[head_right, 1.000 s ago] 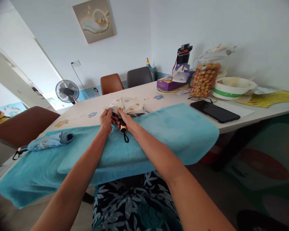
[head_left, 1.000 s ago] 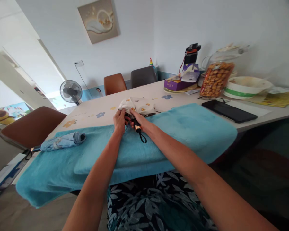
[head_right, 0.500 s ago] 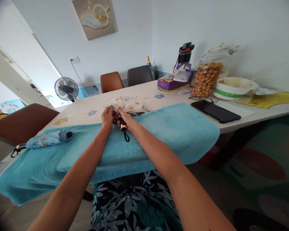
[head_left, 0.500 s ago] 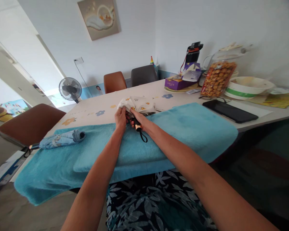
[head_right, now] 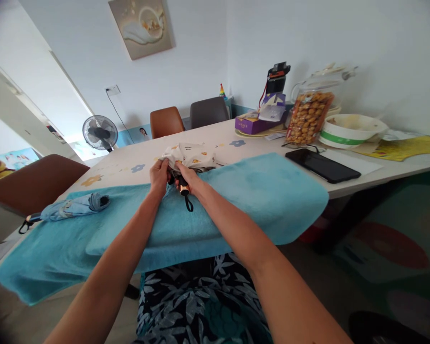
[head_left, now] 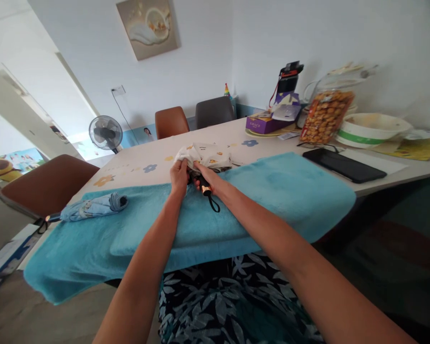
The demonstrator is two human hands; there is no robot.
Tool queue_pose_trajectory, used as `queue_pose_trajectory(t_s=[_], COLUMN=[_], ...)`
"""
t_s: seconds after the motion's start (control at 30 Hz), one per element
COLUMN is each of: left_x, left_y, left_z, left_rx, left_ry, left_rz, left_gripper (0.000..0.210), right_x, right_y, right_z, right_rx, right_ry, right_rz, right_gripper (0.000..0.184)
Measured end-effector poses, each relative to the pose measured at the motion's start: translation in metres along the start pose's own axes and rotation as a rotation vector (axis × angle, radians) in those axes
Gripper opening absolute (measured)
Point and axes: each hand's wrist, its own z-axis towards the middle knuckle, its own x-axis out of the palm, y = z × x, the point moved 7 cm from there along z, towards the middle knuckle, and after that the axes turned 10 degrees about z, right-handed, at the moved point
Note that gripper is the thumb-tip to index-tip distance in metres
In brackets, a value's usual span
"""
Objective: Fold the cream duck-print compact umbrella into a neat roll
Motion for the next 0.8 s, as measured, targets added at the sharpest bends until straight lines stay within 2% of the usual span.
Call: queue_pose_trajectory(t_s=[0.1, 0.2, 0.33, 0.53, 0.8], left_x=[-0.0031, -0.0026, -0.0008, 0.0002, 0.0017], left_y=[-0.0021, -0.0020, -0.0021, -0.0041, -0.0083], left_z=[0.0023, 0.0013, -0.0031, -0.0062, -0.0067], left_rx=[0.079, 0.054, -0.052, -0.094, 0.004], left_ry=[-0.028, -0.016, 0.008, 0.029, 0.045], left_rz=[0.119, 0.134, 0.006, -0.132, -0.003], left_gripper=[0.028, 0.028, 0.024, 0.019, 0.021], right_x=[0.0013, 0.0009, 0.0016, 0.0001, 0.0026], right_y=[-0.0004, -0.0008, -0.0007, -0.0003, 0.0013], right_z=[0.0006, 0.0017, 0.0034, 0.0044, 0.0009], right_rx=[-0.002, -0.012, -0.026, -0.031, -0.044], right_ry=[0.023, 0.028, 0.054, 0.037, 0.063], right_rz=[0.024, 0.016, 0.020, -0.002, 0.013], right_gripper=[0.040, 0.040, 0.039, 0.042, 0.039])
